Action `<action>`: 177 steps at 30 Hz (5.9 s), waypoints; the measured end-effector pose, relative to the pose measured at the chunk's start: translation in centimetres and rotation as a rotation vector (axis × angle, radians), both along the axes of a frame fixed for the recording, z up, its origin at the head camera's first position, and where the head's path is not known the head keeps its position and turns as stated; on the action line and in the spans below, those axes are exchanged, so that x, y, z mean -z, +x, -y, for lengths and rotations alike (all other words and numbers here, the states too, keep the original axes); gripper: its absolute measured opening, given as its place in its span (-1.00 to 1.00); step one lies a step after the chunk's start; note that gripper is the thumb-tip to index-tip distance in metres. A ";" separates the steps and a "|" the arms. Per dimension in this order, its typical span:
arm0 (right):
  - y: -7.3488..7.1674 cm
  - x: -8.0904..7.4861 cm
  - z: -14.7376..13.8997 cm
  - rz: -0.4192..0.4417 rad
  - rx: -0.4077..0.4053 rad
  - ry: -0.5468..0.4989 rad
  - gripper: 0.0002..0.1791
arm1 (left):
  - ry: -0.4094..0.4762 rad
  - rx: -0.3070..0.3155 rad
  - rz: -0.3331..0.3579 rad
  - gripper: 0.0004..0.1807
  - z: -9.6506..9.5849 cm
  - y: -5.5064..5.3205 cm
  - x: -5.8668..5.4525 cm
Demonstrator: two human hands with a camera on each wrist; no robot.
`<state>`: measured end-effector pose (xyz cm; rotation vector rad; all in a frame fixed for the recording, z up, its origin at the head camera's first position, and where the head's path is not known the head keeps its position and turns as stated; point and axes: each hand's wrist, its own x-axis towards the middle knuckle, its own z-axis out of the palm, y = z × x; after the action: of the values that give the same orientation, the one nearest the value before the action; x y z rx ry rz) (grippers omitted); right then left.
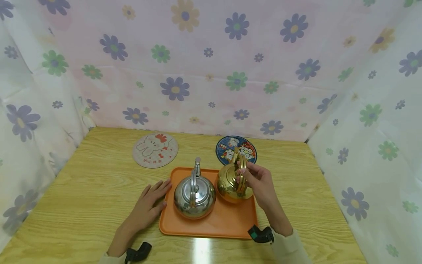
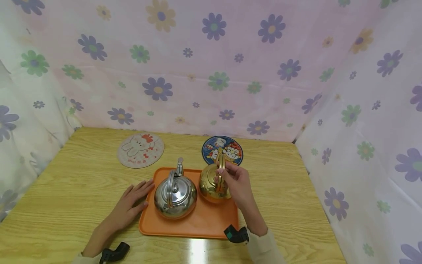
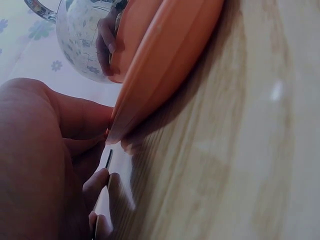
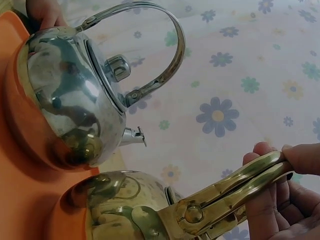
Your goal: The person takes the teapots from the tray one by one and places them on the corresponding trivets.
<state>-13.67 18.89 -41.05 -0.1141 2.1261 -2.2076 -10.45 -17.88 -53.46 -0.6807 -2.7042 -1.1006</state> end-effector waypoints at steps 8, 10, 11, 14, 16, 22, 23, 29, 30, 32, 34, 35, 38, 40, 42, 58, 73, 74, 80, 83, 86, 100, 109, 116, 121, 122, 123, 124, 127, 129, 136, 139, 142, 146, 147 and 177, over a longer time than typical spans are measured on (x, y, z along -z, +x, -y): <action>-0.2 0.2 0.0 -0.039 -0.023 -0.024 -0.58 | -0.017 -0.008 0.005 -0.43 -0.1 0.2 -0.4; -0.2 0.4 0.0 -0.059 -0.023 -0.028 -0.58 | -0.019 -0.008 0.005 -0.43 -0.1 0.2 -0.5; -0.2 0.4 0.1 -0.066 -0.020 -0.026 -0.59 | -0.020 -0.007 0.004 -0.43 -0.1 0.1 -0.5; -0.1 0.6 0.1 -0.068 0.000 -0.014 -0.61 | -0.024 -0.006 -0.002 -0.42 -0.1 0.1 -0.4; -0.1 0.6 0.2 -0.065 0.010 0.002 -0.61 | -0.026 -0.005 0.001 -0.42 -0.1 0.1 -0.3; -0.2 0.3 0.1 -0.083 -0.011 0.016 -0.61 | -0.026 -0.006 -0.022 -0.43 -0.1 0.1 -0.4; -0.2 0.3 0.1 -0.084 -0.013 0.015 -0.61 | -0.024 -0.005 -0.031 -0.43 -0.1 0.1 -0.5; -0.2 0.4 0.1 -0.090 -0.002 0.040 -0.62 | -0.023 0.004 -0.039 -0.43 -0.2 0.0 -0.5; -0.2 0.4 0.1 -0.092 0.001 0.043 -0.62 | -0.024 0.004 -0.036 -0.43 -0.2 0.0 -0.4; -0.2 0.5 0.0 -0.099 0.004 0.041 -0.62 | -0.022 0.004 -0.031 -0.43 -0.3 0.0 -0.4; -0.2 0.6 0.0 -0.106 0.000 0.031 -0.61 | -0.019 0.004 -0.031 -0.42 -0.4 0.0 -0.4; -0.2 0.6 -0.1 -0.109 -0.001 0.029 -0.60 | -0.017 0.005 -0.030 -0.43 -0.4 0.0 -0.4; -0.2 0.7 -0.2 -0.114 -0.001 0.018 -0.58 | -0.018 0.008 -0.025 -0.43 -0.5 0.1 -0.5; -0.2 0.7 -0.2 -0.117 -0.004 0.009 -0.57 | -0.020 0.006 -0.023 -0.43 -0.6 0.1 -0.5; -0.2 0.7 -0.3 -0.114 0.000 0.000 -0.57 | -0.023 0.005 -0.017 -0.43 -0.6 0.1 -0.5; -0.4 0.6 -0.6 -0.142 -0.057 0.001 -0.57 | -0.023 -0.010 -0.018 -0.43 -0.4 0.2 -0.3; -0.9 0.4 -0.7 -0.164 -0.045 0.022 -0.59 | -0.022 -0.019 0.001 -0.42 -0.4 0.0 -0.3; -0.9 0.4 -0.7 -0.169 -0.048 0.023 -0.59 | -0.019 -0.020 0.003 -0.42 -0.4 0.0 -0.3; -1.2 0.5 -0.7 -0.196 -0.046 0.076 -0.57 | -0.004 -0.018 0.007 -0.43 -0.4 0.0 -0.3; -1.4 0.6 -0.7 -0.196 -0.040 0.086 -0.57 | 0.005 -0.017 0.004 -0.42 -0.4 0.1 -0.3; -1.6 0.7 -0.7 -0.197 -0.036 0.080 -0.57 | 0.016 -0.018 -0.007 -0.43 -0.5 0.1 -0.3; -2.3 0.6 -0.5 -0.171 0.008 0.005 -0.62 | 0.035 -0.015 -0.032 -0.45 -0.5 0.2 0.0; -2.7 0.8 -0.3 -0.171 0.037 -0.021 -0.64 | 0.032 -0.022 -0.027 -0.44 -0.5 0.5 -0.1; -2.6 0.9 -0.5 -0.145 0.054 -0.016 -0.59 | 0.047 -0.011 -0.028 -0.44 -0.8 0.6 0.3; -2.7 1.0 -0.7 -0.153 0.060 -0.003 -0.57 | 0.047 -0.014 -0.034 -0.45 -1.0 0.7 0.7; -2.7 1.0 -0.7 -0.155 0.061 -0.003 -0.56 | 0.046 -0.018 -0.029 -0.44 -1.1 0.7 0.7; -2.8 1.0 -0.7 -0.161 0.059 -0.003 -0.57 | 0.042 -0.020 -0.029 -0.44 -1.1 0.7 0.7; -2.9 1.0 -0.7 -0.165 0.062 -0.004 -0.57 | 0.040 -0.021 -0.029 -0.44 -1.1 0.7 0.7; -3.2 0.9 -0.6 -0.193 0.050 -0.018 -0.60 | 0.038 -0.022 -0.028 -0.44 -1.0 0.7 0.6; -3.3 0.9 -0.4 -0.214 0.041 -0.027 -0.60 | 0.038 -0.020 -0.029 -0.44 -0.9 0.7 0.5; -3.8 1.0 -0.3 -0.229 0.040 -0.056 -0.60 | 0.029 -0.015 -0.020 -0.44 -0.8 0.5 0.0; -4.0 1.0 -0.3 -0.219 0.057 -0.046 -0.62 | 0.026 -0.013 -0.024 -0.44 -0.7 0.4 -0.1; -4.3 0.9 -0.2 -0.213 0.074 -0.034 -0.62 | 0.024 -0.013 -0.039 -0.44 -0.6 0.3 -0.1; -4.6 0.8 -0.1 -0.211 0.072 -0.046 -0.59 | 0.021 -0.018 -0.050 -0.44 -0.4 0.3 -0.1; -4.7 0.8 -0.1 -0.210 0.071 -0.053 -0.59 | 0.021 -0.018 -0.050 -0.44 -0.4 0.3 -0.1; -6.1 0.7 -0.2 -0.234 0.089 -0.074 -0.63 | 0.025 -0.016 -0.032 -0.45 -0.3 0.1 0.2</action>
<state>-19.79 19.06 -41.71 -0.3023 2.2026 -2.4329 -10.31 -17.63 -53.66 -0.6660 -2.6599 -1.1077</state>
